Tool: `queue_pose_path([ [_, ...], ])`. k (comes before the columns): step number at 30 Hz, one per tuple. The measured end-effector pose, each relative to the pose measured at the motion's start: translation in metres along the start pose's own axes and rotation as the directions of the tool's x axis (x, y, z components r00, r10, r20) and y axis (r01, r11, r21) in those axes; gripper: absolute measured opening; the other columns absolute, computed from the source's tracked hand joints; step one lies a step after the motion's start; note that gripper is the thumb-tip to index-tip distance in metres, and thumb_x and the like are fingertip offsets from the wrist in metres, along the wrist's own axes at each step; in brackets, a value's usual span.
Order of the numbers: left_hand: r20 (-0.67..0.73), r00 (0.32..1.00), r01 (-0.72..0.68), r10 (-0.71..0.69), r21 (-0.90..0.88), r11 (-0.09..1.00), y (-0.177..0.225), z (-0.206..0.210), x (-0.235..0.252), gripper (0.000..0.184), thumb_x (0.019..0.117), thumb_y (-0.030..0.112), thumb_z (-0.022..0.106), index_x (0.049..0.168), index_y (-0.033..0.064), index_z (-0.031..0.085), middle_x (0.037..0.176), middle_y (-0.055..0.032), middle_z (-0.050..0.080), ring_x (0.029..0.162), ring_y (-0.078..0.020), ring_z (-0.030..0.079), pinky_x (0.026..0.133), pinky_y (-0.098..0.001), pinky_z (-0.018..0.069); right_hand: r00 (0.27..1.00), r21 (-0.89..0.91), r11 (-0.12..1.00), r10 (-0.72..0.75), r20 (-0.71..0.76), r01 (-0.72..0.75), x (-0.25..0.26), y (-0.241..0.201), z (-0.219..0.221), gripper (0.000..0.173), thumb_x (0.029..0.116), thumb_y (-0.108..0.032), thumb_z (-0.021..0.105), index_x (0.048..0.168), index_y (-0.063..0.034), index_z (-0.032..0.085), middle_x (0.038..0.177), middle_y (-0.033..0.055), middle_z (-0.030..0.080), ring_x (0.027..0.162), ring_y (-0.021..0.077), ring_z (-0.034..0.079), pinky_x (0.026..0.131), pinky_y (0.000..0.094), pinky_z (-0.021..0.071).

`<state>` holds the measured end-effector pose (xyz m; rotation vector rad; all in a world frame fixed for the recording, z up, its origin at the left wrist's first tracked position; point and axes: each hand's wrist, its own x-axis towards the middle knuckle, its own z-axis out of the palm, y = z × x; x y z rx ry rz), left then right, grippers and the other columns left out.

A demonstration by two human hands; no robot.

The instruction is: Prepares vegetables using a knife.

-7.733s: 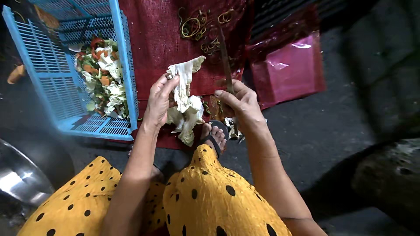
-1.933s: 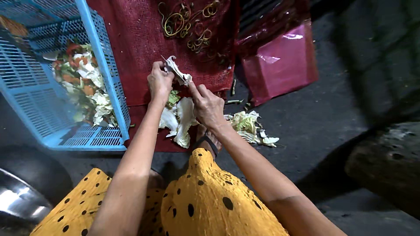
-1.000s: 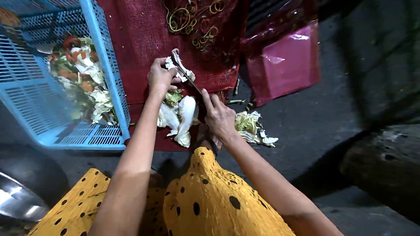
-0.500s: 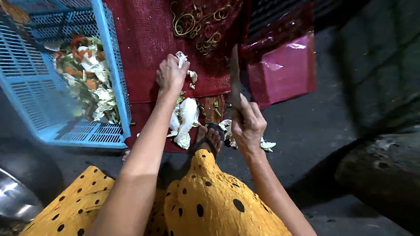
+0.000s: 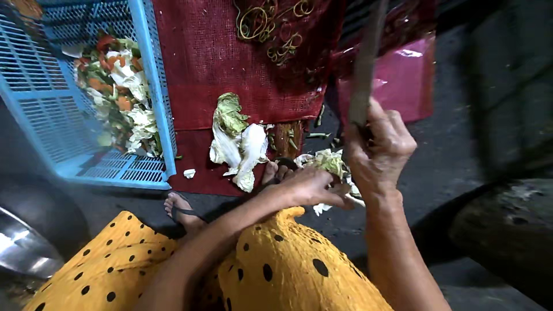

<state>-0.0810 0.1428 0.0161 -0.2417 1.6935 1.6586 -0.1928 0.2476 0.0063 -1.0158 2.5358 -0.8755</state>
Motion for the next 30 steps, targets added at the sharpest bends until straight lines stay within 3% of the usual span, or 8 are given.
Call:
queue_pose_path([
  [2, -0.002, 1.0, 0.004, -0.004, -0.037, 0.999, -0.012, -0.013, -0.012, 0.034, 0.0967, 0.027, 0.07, 0.11, -0.0037, 0.072, 0.101, -0.0201, 0.071, 0.098, -0.0329, 0.067, 0.091, -0.0574, 0.0497, 0.986, -0.012, 0.999, -0.033, 0.162, 0.036, 0.0, -0.002, 0.0, 0.043, 0.0996, -0.008, 0.056, 0.142, -0.0007, 0.058, 0.107, 0.0274, 0.066, 0.082, 0.0384, 0.067, 0.068, 0.0543, 0.0546],
  [5, -0.229, 0.967, 0.055, -0.111, -0.237, 0.97, -0.042, -0.047, -0.039, 0.027, 0.1039, 0.019, 0.061, 0.119, -0.0019, 0.067, 0.097, -0.0162, 0.072, 0.073, -0.0205, 0.069, 0.067, -0.0389, 0.0597, 0.927, 0.015, 0.999, -0.051, 0.371, 0.048, -0.011, -0.004, 0.016, 0.044, 0.0972, -0.004, 0.057, 0.14, -0.0076, 0.062, 0.103, 0.0228, 0.067, 0.073, 0.0393, 0.066, 0.057, 0.0587, 0.0525],
  [8, -0.42, 0.871, -0.003, -0.254, -0.523, 0.852, -0.053, -0.09, -0.071, 0.038, 0.1087, 0.017, 0.048, 0.144, 0.0048, 0.05, 0.115, -0.0125, 0.067, 0.08, -0.0178, 0.07, 0.066, -0.034, 0.0608, 0.866, 0.015, 0.999, -0.047, 0.498, 0.046, -0.032, 0.001, 0.029, 0.045, 0.0944, -0.005, 0.061, 0.138, -0.0127, 0.065, 0.103, 0.0197, 0.068, 0.067, 0.0383, 0.066, 0.054, 0.0599, 0.0512],
  [11, -0.551, 0.81, -0.243, -0.2, -0.626, 0.741, -0.06, -0.115, -0.098, 0.046, 0.1057, 0.006, 0.039, 0.152, 0.0051, 0.038, 0.13, -0.0141, 0.063, 0.101, -0.0231, 0.072, 0.083, -0.0383, 0.0626, 0.85, -0.052, 0.998, 0.012, 0.526, 0.018, -0.052, 0.012, 0.019, 0.043, 0.0969, -0.008, 0.056, 0.137, -0.0179, 0.067, 0.1, 0.0184, 0.069, 0.069, 0.0398, 0.066, 0.055, 0.0621, 0.0498],
  [14, -0.621, 0.763, -0.356, -0.18, -0.636, 0.684, -0.057, -0.121, -0.107, 0.049, 0.102, -0.004, 0.044, 0.151, 0.0014, 0.041, 0.13, -0.0164, 0.062, 0.103, -0.0243, 0.071, 0.086, -0.0381, 0.0622, 0.897, -0.048, 0.997, 0.08, 0.435, -0.066, -0.062, 0.017, -0.008, 0.037, 0.0955, -0.008, 0.055, 0.13, -0.0072, 0.07, 0.102, 0.0228, 0.07, 0.075, 0.0404, 0.068, 0.062, 0.0612, 0.0521],
  [19, -0.676, 0.68, -0.404, -0.283, -0.668, 0.626, -0.048, -0.112, -0.103, 0.037, 0.1004, -0.005, 0.054, 0.137, -0.0009, 0.053, 0.112, -0.0132, 0.069, 0.088, -0.0203, 0.073, 0.075, -0.0339, 0.0637, 0.868, 0.343, 0.847, 0.24, 0.434, -0.406, -0.056, -0.002, -0.015, 0.04, 0.0958, -0.018, 0.06, 0.131, 0.002, 0.062, 0.108, 0.0095, 0.07, 0.089, 0.0048, 0.068, 0.079, 0.0219, 0.0577],
  [25, -0.77, 0.586, -0.38, -0.252, -0.535, 0.755, -0.034, -0.107, -0.117, 0.039, 0.0985, -0.002, 0.061, 0.138, -0.0001, 0.057, 0.109, -0.012, 0.07, 0.086, -0.0172, 0.071, 0.07, -0.0316, 0.0617, 0.797, 0.556, 0.601, 0.254, 0.548, -0.574, -0.022, -0.055, 0.035, 0.043, 0.0983, -0.013, 0.053, 0.141, -0.0079, 0.056, 0.113, 0.0033, 0.068, 0.089, 0.0087, 0.067, 0.079, 0.0289, 0.0585],
  [30, -0.916, 0.359, -0.433, -0.179, -0.333, 0.837, -0.026, -0.113, -0.165, 0.037, 0.0993, 0.001, 0.06, 0.136, 0.0002, 0.058, 0.108, -0.0072, 0.07, 0.083, -0.0114, 0.069, 0.068, -0.0258, 0.0591, 0.821, 0.6, 0.624, 0.121, 0.558, -0.501, 0.001, -0.089, 0.058, 0.057, 0.0998, -0.023, 0.053, 0.156, -0.0178, 0.043, 0.114, 0.003, 0.065, 0.078, 0.0071, 0.062, 0.069, 0.0272, 0.0555],
])
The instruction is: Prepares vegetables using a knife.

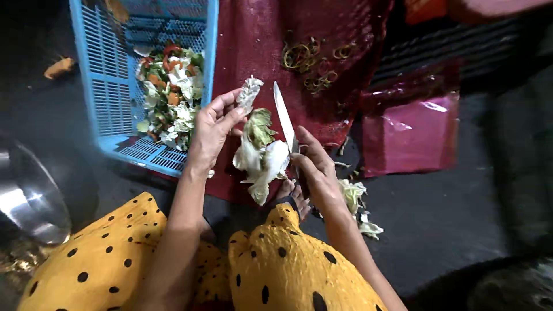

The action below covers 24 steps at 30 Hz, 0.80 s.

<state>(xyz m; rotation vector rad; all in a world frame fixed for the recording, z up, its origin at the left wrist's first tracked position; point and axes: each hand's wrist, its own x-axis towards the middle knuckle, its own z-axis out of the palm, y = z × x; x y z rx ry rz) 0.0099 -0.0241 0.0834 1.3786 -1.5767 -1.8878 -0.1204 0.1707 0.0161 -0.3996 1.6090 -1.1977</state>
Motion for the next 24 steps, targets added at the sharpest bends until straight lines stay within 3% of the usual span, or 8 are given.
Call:
queue_pose_path([
  [2, -0.009, 0.998, -0.06, 0.061, 0.074, 0.995, 0.004, -0.014, -0.003, 0.053, 0.0964, 0.001, 0.065, 0.146, 0.0008, 0.049, 0.104, -0.0088, 0.071, 0.082, -0.0127, 0.069, 0.069, -0.0273, 0.0591, 0.997, -0.018, 0.999, -0.042, 0.069, 0.044, 0.009, -0.014, 0.013, 0.058, 0.1032, -0.03, 0.055, 0.159, -0.0194, 0.04, 0.118, 0.0014, 0.067, 0.071, 0.0021, 0.058, 0.063, 0.0219, 0.0512],
  [7, 0.1, 0.993, -0.089, 0.06, 0.327, 0.941, 0.01, -0.016, -0.027, 0.078, 0.0976, 0.006, 0.067, 0.162, 0.0111, 0.023, 0.094, -0.0097, 0.074, 0.073, -0.0155, 0.069, 0.069, -0.0307, 0.0594, 0.974, 0.051, 0.995, -0.096, 0.204, 0.087, 0.042, -0.045, 0.053, 0.045, 0.1035, -0.039, 0.056, 0.141, -0.0145, 0.059, 0.087, -0.0035, 0.064, 0.057, 0.0014, 0.048, 0.051, 0.0196, 0.0423],
  [10, 0.061, 0.998, -0.058, 0.035, 0.441, 0.896, 0.014, -0.022, -0.041, 0.087, 0.0983, 0.004, 0.065, 0.166, 0.0203, 0.011, 0.09, -0.0098, 0.072, 0.069, -0.0172, 0.066, 0.063, -0.0316, 0.057, 0.941, 0.0, 0.992, -0.119, 0.317, 0.125, 0.052, -0.057, 0.07, 0.055, 0.1051, -0.039, 0.056, 0.155, -0.0184, 0.047, 0.126, 0.0002, 0.069, 0.07, 0.001, 0.057, 0.06, 0.0205, 0.0474],
  [13, -0.02, 1.0, -0.004, 0.016, 0.502, 0.865, 0.015, -0.031, -0.045, 0.092, 0.0998, 0.006, 0.064, 0.167, 0.0214, 0.002, 0.092, -0.0091, 0.072, 0.071, -0.0166, 0.066, 0.063, -0.031, 0.055, 0.922, -0.066, 0.984, -0.132, 0.365, 0.167, 0.053, -0.062, 0.088, 0.05, 0.1065, -0.033, 0.055, 0.154, -0.0171, 0.05, 0.114, 0.0027, 0.071, 0.06, 0.0044, 0.05, 0.054, 0.0242, 0.0425],
  [16, -0.058, 0.998, 0.005, 0.03, 0.52, 0.854, 0.01, -0.041, -0.052, 0.094, 0.1, 0.007, 0.063, 0.166, 0.0206, -0.002, 0.095, -0.0104, 0.073, 0.074, -0.0198, 0.069, 0.065, -0.0351, 0.0578, 0.897, -0.121, 0.97, -0.144, 0.419, 0.212, 0.051, -0.068, 0.1, 0.046, 0.1096, -0.03, 0.049, 0.154, -0.0182, 0.049, 0.126, 0.0041, 0.071, 0.068, 0.0069, 0.059, 0.061, 0.0277, 0.0493],
  [21, -0.176, 0.977, 0.01, 0.121, 0.605, 0.796, 0.004, -0.052, -0.039, 0.096, 0.0972, 0.006, 0.064, 0.166, 0.0141, -0.002, 0.098, -0.0103, 0.073, 0.084, -0.0188, 0.072, 0.08, -0.0374, 0.0598, 0.899, -0.155, 0.958, -0.161, 0.407, 0.242, 0.045, -0.081, 0.112, 0.048, 0.1093, -0.035, 0.049, 0.157, -0.0248, 0.046, 0.093, 0.0119, 0.071, 0.052, 0.0167, 0.049, 0.047, 0.0342, 0.0431],
  [22, -0.218, 0.967, 0.038, 0.135, 0.644, 0.764, 0.005, -0.055, -0.036, 0.094, 0.0975, 0.006, 0.064, 0.166, 0.0127, -0.001, 0.099, -0.0123, 0.073, 0.086, -0.0211, 0.072, 0.082, -0.0399, 0.0592, 0.9, -0.163, 0.943, -0.211, 0.382, 0.291, 0.049, -0.082, 0.115, 0.048, 0.1087, -0.035, 0.05, 0.155, -0.0226, 0.05, 0.089, 0.0093, 0.07, 0.052, 0.0139, 0.051, 0.048, 0.0319, 0.0455],
  [24, -0.323, 0.93, 0.121, 0.176, 0.721, 0.682, 0.003, -0.064, -0.031, 0.089, 0.0993, 0.01, 0.062, 0.166, 0.01, 0.003, 0.106, -0.0165, 0.072, 0.093, -0.0267, 0.071, 0.086, -0.0448, 0.0572, 0.881, -0.258, 0.876, -0.305, 0.361, 0.409, 0.064, -0.091, 0.121, 0.047, 0.1076, -0.035, 0.052, 0.152, -0.0203, 0.052, 0.109, 0.0079, 0.075, 0.079, 0.0169, 0.068, 0.074, 0.0412, 0.0556],
])
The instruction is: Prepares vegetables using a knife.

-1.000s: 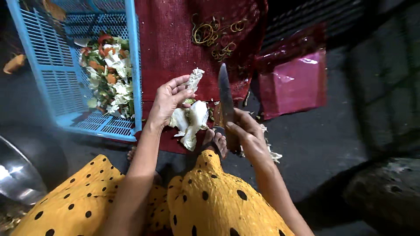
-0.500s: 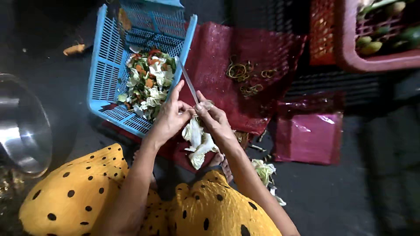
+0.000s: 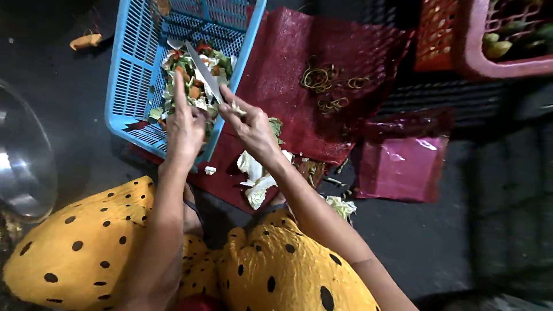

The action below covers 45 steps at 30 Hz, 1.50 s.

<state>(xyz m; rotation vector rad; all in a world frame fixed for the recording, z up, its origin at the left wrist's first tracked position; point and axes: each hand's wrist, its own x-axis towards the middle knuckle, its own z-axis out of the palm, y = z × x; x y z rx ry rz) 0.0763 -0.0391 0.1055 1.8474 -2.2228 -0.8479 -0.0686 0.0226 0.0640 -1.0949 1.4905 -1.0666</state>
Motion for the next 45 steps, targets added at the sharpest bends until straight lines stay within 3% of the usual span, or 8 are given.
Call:
queue_pose_path([
  [5, -0.107, 0.989, 0.121, -0.103, 0.178, 0.977, -0.02, -0.006, 0.009, 0.075, 0.0989, 0.02, 0.063, 0.163, 0.0076, 0.026, 0.165, -0.0248, 0.027, 0.148, -0.0426, 0.035, 0.115, -0.06, 0.0349, 0.982, -0.672, 0.723, -0.184, 0.037, 0.16, 0.059, -0.029, 0.004, 0.078, 0.0934, -0.051, 0.067, 0.16, -0.0221, 0.038, 0.126, 0.0242, 0.063, 0.093, 0.04, 0.067, 0.074, 0.0554, 0.0528],
  [8, -0.168, 0.986, 0.043, -0.026, 0.102, 0.994, -0.003, 0.01, -0.005, 0.052, 0.1006, 0.015, 0.057, 0.15, 0.0033, 0.046, 0.135, -0.0208, 0.06, 0.118, -0.0328, 0.063, 0.098, -0.0469, 0.0528, 0.976, -0.771, 0.599, -0.145, 0.163, 0.217, 0.096, -0.038, 0.005, 0.092, 0.0864, -0.055, 0.072, 0.158, -0.0089, 0.037, 0.135, 0.03, 0.056, 0.109, 0.0478, 0.062, 0.084, 0.062, 0.0497],
  [11, -0.043, 0.998, 0.044, -0.047, -0.06, 0.997, 0.014, 0.042, -0.02, 0.082, 0.1013, 0.02, 0.063, 0.163, 0.0047, 0.011, 0.099, -0.0104, 0.074, 0.081, -0.0239, 0.074, 0.073, -0.0452, 0.0622, 0.969, -0.788, 0.571, -0.057, 0.242, 0.23, 0.115, -0.045, -0.001, 0.084, 0.0883, -0.052, 0.07, 0.154, -0.0068, 0.042, 0.139, 0.0301, 0.055, 0.114, 0.0497, 0.06, 0.087, 0.0666, 0.0464],
  [17, 0.103, 0.993, 0.071, -0.051, -0.205, 0.976, -0.006, 0.107, -0.044, 0.057, 0.1001, 0.018, 0.063, 0.148, -0.0028, 0.039, 0.125, -0.0196, 0.064, 0.105, -0.0288, 0.069, 0.089, -0.0452, 0.0585, 0.987, -0.403, 0.914, 0.022, 0.162, 0.046, 0.11, -0.012, -0.047, 0.049, 0.0923, -0.054, 0.067, 0.125, -0.0175, 0.07, 0.114, 0.0091, 0.071, 0.108, 0.026, 0.067, 0.093, 0.0584, 0.0508],
  [22, 0.385, 0.901, 0.202, -0.203, 0.042, 0.978, -0.016, 0.144, -0.042, 0.056, 0.1028, 0.037, 0.06, 0.146, 0.0023, 0.05, 0.142, -0.0221, 0.057, 0.131, -0.0394, 0.055, 0.104, -0.0599, 0.0469, 0.997, 0.064, 0.995, -0.072, 0.009, 0.072, 0.034, 0.02, -0.082, 0.047, 0.103, -0.027, 0.06, 0.144, -0.005, 0.056, 0.103, 0.0006, 0.069, 0.073, 0.0015, 0.059, 0.066, 0.0204, 0.0508],
  [28, 0.313, 0.941, 0.129, -0.128, 0.018, 0.991, -0.017, 0.151, -0.029, 0.029, 0.0988, 0.025, 0.065, 0.121, 0.0076, 0.069, 0.126, -0.0189, 0.064, 0.121, -0.0378, 0.059, 0.097, -0.0577, 0.0492, 0.959, 0.195, 0.969, 0.193, -0.207, -0.153, -0.05, 0.076, -0.091, 0.047, 0.1036, -0.025, 0.059, 0.147, -0.0079, 0.054, 0.103, -0.0004, 0.068, 0.07, 0.0012, 0.056, 0.062, 0.0201, 0.0483],
  [33, 0.369, 0.904, 0.229, -0.216, 0.007, 0.973, -0.01, 0.156, -0.027, 0.066, 0.0943, 0.034, 0.074, 0.147, 0.0052, 0.047, 0.135, -0.0209, 0.061, 0.121, -0.0384, 0.062, 0.098, -0.0608, 0.05, 0.875, 0.242, 0.909, 0.4, -0.275, -0.339, -0.086, 0.101, -0.083, 0.049, 0.1047, -0.03, 0.058, 0.151, -0.0155, 0.05, 0.121, 0.0037, 0.066, 0.087, 0.0053, 0.062, 0.075, 0.0236, 0.0521],
  [45, 0.412, 0.899, 0.135, -0.145, 0.053, 0.989, 0.006, 0.156, -0.022, 0.04, 0.0995, 0.032, 0.067, 0.13, 0.0062, 0.063, 0.126, -0.0174, 0.066, 0.117, -0.034, 0.063, 0.098, -0.0591, 0.0476, 0.847, 0.256, 0.903, 0.418, -0.33, -0.346, -0.093, 0.129, -0.077, 0.05, 0.1012, -0.026, 0.063, 0.147, -0.0086, 0.053, 0.115, 0.0074, 0.07, 0.088, 0.0072, 0.066, 0.081, 0.0268, 0.0554],
])
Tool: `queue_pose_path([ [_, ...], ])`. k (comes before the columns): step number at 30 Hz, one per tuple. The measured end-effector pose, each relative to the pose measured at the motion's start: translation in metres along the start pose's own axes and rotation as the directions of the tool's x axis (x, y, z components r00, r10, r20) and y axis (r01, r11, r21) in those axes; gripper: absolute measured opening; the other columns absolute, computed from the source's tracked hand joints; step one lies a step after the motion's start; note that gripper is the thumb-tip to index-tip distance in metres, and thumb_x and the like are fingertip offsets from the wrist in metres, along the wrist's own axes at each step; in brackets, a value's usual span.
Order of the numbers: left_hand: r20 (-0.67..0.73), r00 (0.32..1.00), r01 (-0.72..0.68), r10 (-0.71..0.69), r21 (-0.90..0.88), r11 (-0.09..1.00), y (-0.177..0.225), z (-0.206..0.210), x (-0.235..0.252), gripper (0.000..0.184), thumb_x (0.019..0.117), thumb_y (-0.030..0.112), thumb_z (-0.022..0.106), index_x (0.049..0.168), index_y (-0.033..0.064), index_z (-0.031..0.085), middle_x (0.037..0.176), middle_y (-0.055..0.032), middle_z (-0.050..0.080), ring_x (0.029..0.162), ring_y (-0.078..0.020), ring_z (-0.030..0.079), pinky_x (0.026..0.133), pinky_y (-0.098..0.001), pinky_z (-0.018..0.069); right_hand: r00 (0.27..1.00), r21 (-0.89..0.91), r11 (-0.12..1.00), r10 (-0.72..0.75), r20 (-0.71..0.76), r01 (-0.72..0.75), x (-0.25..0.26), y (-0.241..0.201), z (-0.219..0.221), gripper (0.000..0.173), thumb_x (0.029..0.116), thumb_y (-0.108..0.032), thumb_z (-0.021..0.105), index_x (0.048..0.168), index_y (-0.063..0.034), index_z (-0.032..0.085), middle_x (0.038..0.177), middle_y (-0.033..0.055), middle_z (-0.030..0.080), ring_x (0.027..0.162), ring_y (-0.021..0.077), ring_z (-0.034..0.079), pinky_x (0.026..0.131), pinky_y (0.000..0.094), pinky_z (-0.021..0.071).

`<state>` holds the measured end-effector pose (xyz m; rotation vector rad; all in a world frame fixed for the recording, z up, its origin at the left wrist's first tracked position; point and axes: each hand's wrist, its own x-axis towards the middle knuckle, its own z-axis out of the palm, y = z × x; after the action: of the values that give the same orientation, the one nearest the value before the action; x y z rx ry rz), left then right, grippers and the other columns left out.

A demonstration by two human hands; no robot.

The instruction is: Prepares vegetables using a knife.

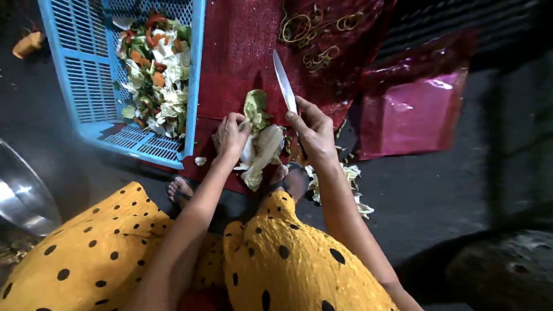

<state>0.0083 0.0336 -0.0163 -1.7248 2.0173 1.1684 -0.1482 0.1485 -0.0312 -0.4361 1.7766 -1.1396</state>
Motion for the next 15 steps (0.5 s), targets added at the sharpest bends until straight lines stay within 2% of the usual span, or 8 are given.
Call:
queue_pose_path([
  [2, -0.036, 0.994, -0.104, 0.102, -0.046, 0.994, 0.003, 0.002, -0.005, 0.033, 0.0994, 0.027, 0.067, 0.123, 0.0039, 0.067, 0.12, -0.0166, 0.069, 0.114, -0.0316, 0.065, 0.099, -0.0555, 0.0486, 1.0, 0.012, 1.0, -0.012, -0.014, 0.012, -0.003, 0.004, -0.002, 0.051, 0.1012, -0.026, 0.063, 0.147, -0.0068, 0.053, 0.119, 0.0082, 0.069, 0.093, 0.0074, 0.067, 0.085, 0.0265, 0.0557],
  [4, -0.065, 0.981, -0.19, 0.181, -0.188, 0.964, 0.004, 0.001, -0.009, 0.029, 0.0984, 0.022, 0.068, 0.118, 0.0016, 0.066, 0.111, -0.0154, 0.072, 0.097, -0.0254, 0.071, 0.088, -0.0459, 0.0564, 1.0, 0.025, 1.0, -0.01, -0.023, 0.01, -0.006, 0.007, -0.004, 0.051, 0.1012, -0.027, 0.062, 0.147, -0.0057, 0.052, 0.124, 0.0096, 0.068, 0.1, 0.0096, 0.067, 0.09, 0.0288, 0.0555],
  [6, -0.023, 0.974, -0.219, 0.227, -0.372, 0.902, 0.005, -0.003, -0.011, 0.026, 0.0978, 0.019, 0.069, 0.116, 0.0014, 0.065, 0.104, -0.0121, 0.071, 0.088, -0.0177, 0.071, 0.081, -0.0375, 0.0606, 0.999, 0.043, 0.999, 0.004, -0.039, -0.003, -0.006, 0.011, -0.007, 0.051, 0.1013, -0.027, 0.063, 0.147, -0.0066, 0.053, 0.126, 0.0095, 0.068, 0.102, 0.0106, 0.067, 0.09, 0.0299, 0.0559],
  [12, 0.034, 0.971, -0.142, 0.238, -0.721, 0.679, 0.025, -0.037, -0.012, 0.017, 0.0969, 0.011, 0.063, 0.112, 0.004, 0.06, 0.093, -0.0035, 0.067, 0.078, -0.0097, 0.065, 0.069, -0.0276, 0.0573, 0.996, 0.069, 0.998, 0.015, -0.092, -0.009, -0.007, 0.01, -0.015, 0.051, 0.1008, -0.026, 0.064, 0.147, -0.0079, 0.053, 0.117, 0.0079, 0.069, 0.09, 0.0081, 0.066, 0.082, 0.0274, 0.0555],
  [15, 0.008, 0.952, -0.193, 0.307, -0.763, 0.617, 0.037, -0.061, -0.009, 0.012, 0.0979, 0.01, 0.058, 0.109, 0.0062, 0.06, 0.093, -0.0008, 0.067, 0.08, -0.0092, 0.066, 0.073, -0.0292, 0.0595, 0.994, 0.084, 0.996, -0.009, -0.112, 0.018, -0.008, 0.006, -0.017, 0.05, 0.1011, -0.026, 0.063, 0.147, -0.0076, 0.054, 0.12, 0.0072, 0.069, 0.092, 0.0071, 0.066, 0.083, 0.0254, 0.0556],
])
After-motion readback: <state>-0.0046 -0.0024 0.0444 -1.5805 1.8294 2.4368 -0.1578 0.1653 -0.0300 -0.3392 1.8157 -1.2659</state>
